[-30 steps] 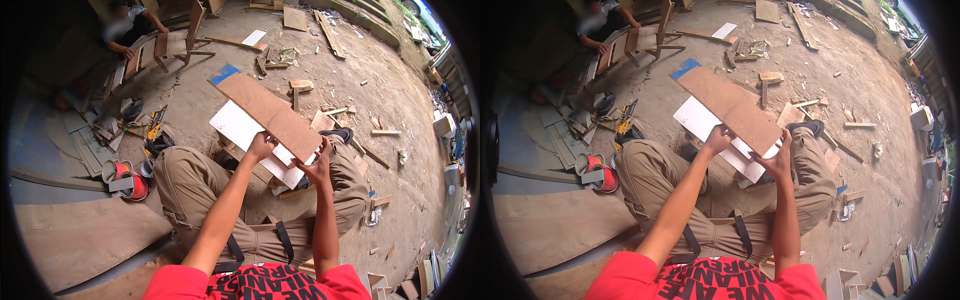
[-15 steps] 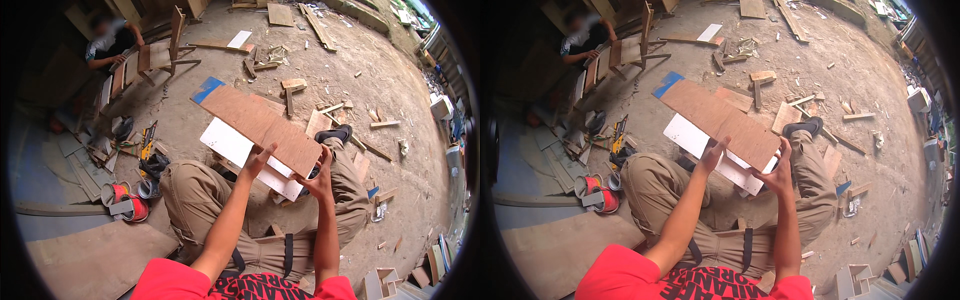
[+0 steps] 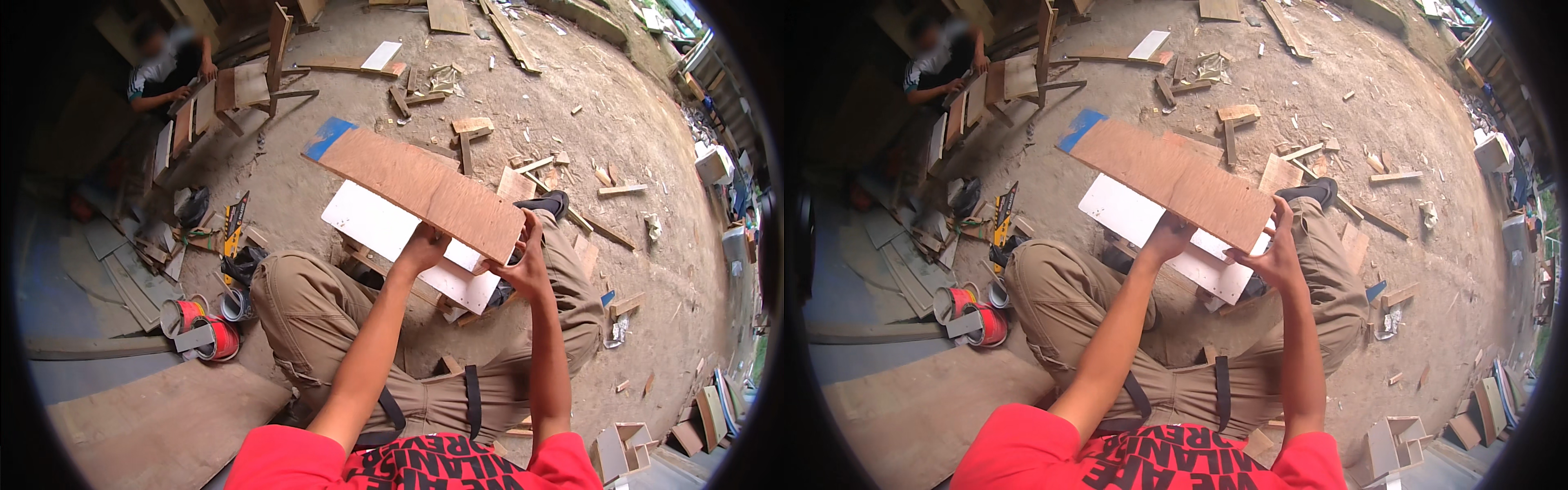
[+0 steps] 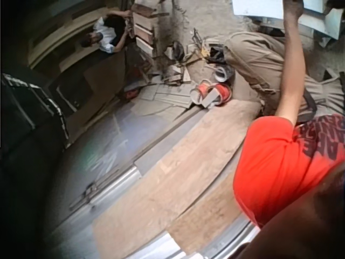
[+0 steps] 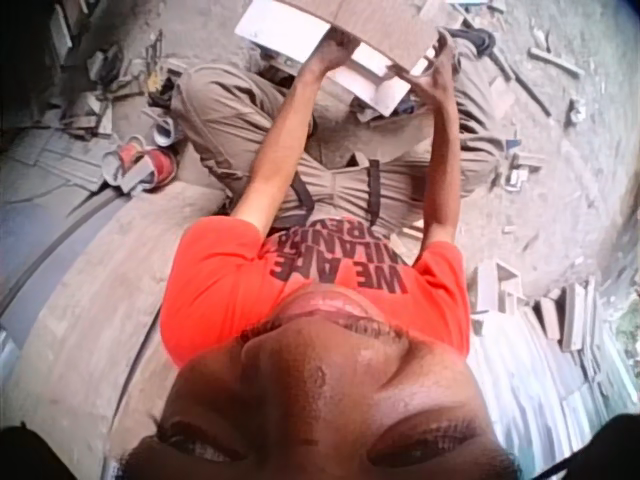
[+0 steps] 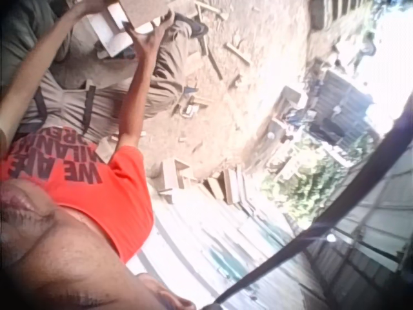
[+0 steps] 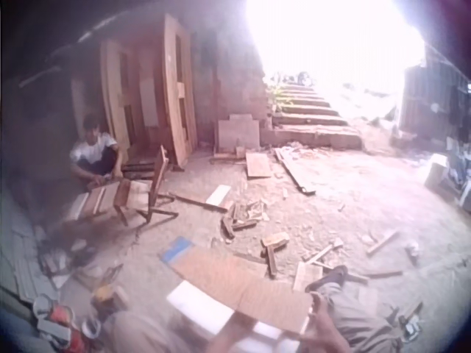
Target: The person sits on the floor and assembles a small wooden box by fitting pre-cut panels together. They inspect the joints and alignment, then use a hand saw to trim a piece of wood.
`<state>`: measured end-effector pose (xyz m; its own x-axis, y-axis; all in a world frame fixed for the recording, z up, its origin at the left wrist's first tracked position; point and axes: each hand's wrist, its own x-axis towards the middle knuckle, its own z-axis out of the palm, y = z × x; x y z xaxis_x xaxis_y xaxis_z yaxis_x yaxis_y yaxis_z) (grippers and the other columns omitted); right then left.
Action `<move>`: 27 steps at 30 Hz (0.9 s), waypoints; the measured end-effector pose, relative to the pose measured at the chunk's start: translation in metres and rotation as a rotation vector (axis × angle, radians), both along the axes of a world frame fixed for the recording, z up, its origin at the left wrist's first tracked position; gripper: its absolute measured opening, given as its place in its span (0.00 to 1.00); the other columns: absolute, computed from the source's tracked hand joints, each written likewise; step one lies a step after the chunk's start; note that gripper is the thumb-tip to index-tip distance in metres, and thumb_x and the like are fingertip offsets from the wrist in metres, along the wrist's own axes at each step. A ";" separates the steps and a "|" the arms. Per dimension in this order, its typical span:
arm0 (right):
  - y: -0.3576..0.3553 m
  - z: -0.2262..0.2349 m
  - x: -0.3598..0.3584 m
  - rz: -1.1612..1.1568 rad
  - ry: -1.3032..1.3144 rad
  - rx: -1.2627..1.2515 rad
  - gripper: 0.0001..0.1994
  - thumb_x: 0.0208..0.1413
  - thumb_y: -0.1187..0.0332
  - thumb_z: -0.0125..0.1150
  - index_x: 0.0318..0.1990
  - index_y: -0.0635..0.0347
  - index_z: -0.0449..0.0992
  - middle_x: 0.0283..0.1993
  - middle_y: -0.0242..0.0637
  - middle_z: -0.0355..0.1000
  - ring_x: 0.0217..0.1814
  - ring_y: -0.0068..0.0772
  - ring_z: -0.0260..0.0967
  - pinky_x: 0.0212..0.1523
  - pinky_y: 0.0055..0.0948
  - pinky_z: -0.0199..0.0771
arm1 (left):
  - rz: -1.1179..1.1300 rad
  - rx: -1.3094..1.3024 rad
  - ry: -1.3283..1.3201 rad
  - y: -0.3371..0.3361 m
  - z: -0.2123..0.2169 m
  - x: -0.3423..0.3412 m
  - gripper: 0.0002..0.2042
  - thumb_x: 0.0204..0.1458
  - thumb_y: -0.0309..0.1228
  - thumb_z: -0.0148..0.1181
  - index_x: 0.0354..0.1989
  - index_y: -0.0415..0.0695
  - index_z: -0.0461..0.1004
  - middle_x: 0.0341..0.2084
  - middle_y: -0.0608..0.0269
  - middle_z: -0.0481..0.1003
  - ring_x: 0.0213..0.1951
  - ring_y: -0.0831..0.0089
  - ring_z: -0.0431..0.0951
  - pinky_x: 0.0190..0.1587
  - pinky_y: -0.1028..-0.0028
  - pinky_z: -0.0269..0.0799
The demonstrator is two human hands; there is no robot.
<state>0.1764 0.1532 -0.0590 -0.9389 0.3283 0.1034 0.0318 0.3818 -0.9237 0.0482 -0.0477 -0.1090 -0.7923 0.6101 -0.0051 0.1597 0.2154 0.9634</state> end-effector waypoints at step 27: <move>0.010 0.002 0.005 0.095 0.023 -0.110 0.69 0.25 0.62 0.89 0.74 0.58 0.41 0.72 0.48 0.55 0.77 0.48 0.50 0.70 0.50 0.60 | -0.072 0.195 0.048 0.011 -0.035 -0.011 0.30 0.59 0.33 0.61 0.69 0.43 0.60 0.68 0.55 0.64 0.70 0.61 0.61 0.68 0.64 0.61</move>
<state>0.1814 0.1630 -0.0572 -0.9640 0.2489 0.0938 -0.0216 0.2782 -0.9603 0.0373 -0.0371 -0.1444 -0.7431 0.6509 0.1555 0.2146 0.0117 0.9766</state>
